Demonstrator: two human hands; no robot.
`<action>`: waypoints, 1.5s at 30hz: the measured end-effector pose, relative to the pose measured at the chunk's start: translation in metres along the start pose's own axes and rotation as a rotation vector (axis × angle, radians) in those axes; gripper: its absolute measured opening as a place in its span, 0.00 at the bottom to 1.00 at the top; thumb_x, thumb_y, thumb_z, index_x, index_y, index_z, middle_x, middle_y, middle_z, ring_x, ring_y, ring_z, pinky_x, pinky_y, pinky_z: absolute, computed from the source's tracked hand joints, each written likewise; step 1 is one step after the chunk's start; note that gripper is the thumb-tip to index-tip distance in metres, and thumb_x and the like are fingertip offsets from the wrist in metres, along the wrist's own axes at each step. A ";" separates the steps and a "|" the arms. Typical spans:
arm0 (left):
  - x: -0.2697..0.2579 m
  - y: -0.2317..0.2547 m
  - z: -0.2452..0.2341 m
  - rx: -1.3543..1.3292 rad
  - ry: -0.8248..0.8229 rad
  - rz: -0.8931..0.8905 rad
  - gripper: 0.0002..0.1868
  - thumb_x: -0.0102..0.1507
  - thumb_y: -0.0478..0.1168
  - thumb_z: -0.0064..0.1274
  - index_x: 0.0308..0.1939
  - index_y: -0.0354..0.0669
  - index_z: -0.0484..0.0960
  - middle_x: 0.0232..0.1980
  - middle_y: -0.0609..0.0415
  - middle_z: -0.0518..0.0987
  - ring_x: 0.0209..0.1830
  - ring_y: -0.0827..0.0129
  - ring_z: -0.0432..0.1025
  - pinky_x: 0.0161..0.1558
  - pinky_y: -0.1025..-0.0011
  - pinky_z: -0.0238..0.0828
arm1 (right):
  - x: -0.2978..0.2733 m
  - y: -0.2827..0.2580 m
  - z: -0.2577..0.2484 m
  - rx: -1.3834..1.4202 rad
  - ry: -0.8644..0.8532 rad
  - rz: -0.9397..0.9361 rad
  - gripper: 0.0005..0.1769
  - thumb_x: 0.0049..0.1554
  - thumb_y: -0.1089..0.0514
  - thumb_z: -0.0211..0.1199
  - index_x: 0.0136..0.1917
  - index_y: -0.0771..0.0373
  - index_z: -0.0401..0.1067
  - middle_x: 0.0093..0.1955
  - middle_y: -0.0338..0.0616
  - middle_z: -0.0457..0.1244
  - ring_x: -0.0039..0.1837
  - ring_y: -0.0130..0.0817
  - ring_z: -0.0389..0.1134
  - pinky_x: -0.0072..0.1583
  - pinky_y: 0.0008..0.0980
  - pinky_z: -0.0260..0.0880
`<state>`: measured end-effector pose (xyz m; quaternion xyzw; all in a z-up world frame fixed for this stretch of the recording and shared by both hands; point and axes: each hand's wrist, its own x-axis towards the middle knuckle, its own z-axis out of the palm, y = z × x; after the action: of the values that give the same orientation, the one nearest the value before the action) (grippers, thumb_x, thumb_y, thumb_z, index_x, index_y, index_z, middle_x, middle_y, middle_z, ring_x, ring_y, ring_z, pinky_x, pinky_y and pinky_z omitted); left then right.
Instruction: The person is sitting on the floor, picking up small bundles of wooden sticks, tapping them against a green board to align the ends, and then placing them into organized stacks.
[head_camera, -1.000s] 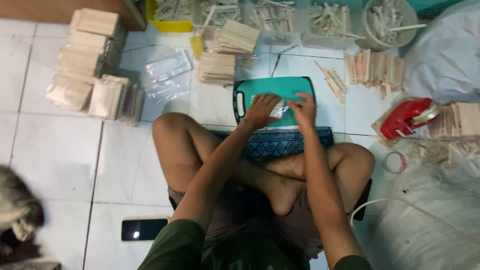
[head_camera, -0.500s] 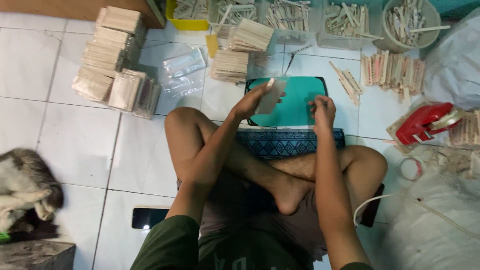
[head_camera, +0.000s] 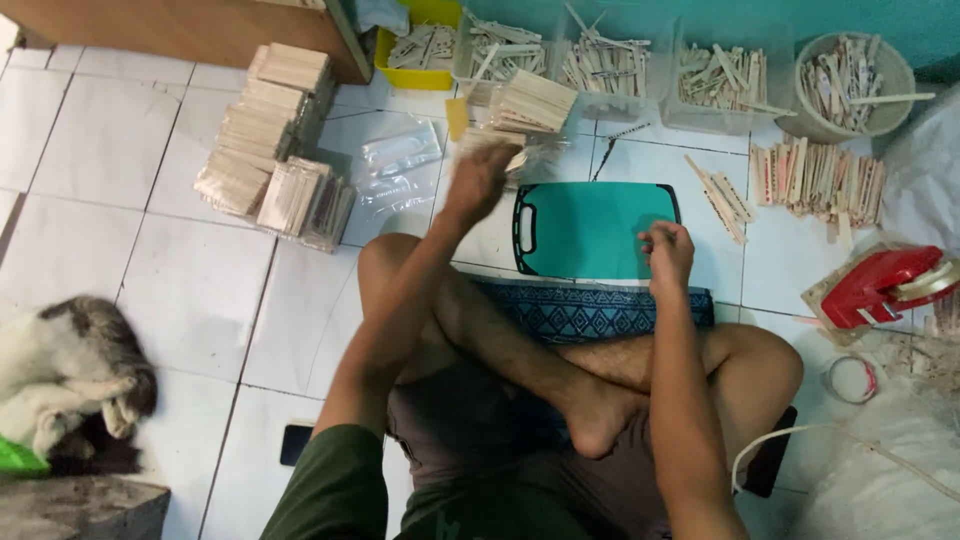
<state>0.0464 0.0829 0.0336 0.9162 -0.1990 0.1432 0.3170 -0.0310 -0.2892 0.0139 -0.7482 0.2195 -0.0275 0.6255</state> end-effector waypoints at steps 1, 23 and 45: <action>-0.001 0.000 -0.005 -0.002 -0.005 0.008 0.25 0.67 0.41 0.48 0.69 0.52 0.76 0.65 0.40 0.78 0.67 0.41 0.71 0.67 0.44 0.66 | 0.000 0.005 0.002 0.004 0.008 0.001 0.11 0.64 0.56 0.58 0.59 0.60 0.72 0.44 0.46 0.72 0.39 0.27 0.68 0.38 0.26 0.62; 0.009 0.027 -0.020 0.332 -0.120 -0.365 0.45 0.59 0.53 0.65 0.78 0.51 0.66 0.78 0.43 0.54 0.74 0.41 0.54 0.65 0.38 0.54 | 0.159 0.021 -0.068 -1.158 0.182 -0.252 0.28 0.60 0.60 0.66 0.71 0.66 0.66 0.72 0.59 0.58 0.73 0.64 0.60 0.66 0.62 0.66; 0.022 0.066 -0.049 0.057 0.297 -0.428 0.35 0.64 0.37 0.64 0.72 0.49 0.64 0.73 0.50 0.56 0.70 0.48 0.60 0.63 0.40 0.51 | 0.095 -0.056 -0.056 0.044 0.175 -0.301 0.11 0.67 0.52 0.62 0.48 0.55 0.63 0.32 0.33 0.55 0.31 0.23 0.58 0.33 0.25 0.60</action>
<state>0.0290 0.0601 0.1138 0.9149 0.0521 0.2111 0.3401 0.0530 -0.3686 0.0567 -0.7533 0.1581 -0.1908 0.6092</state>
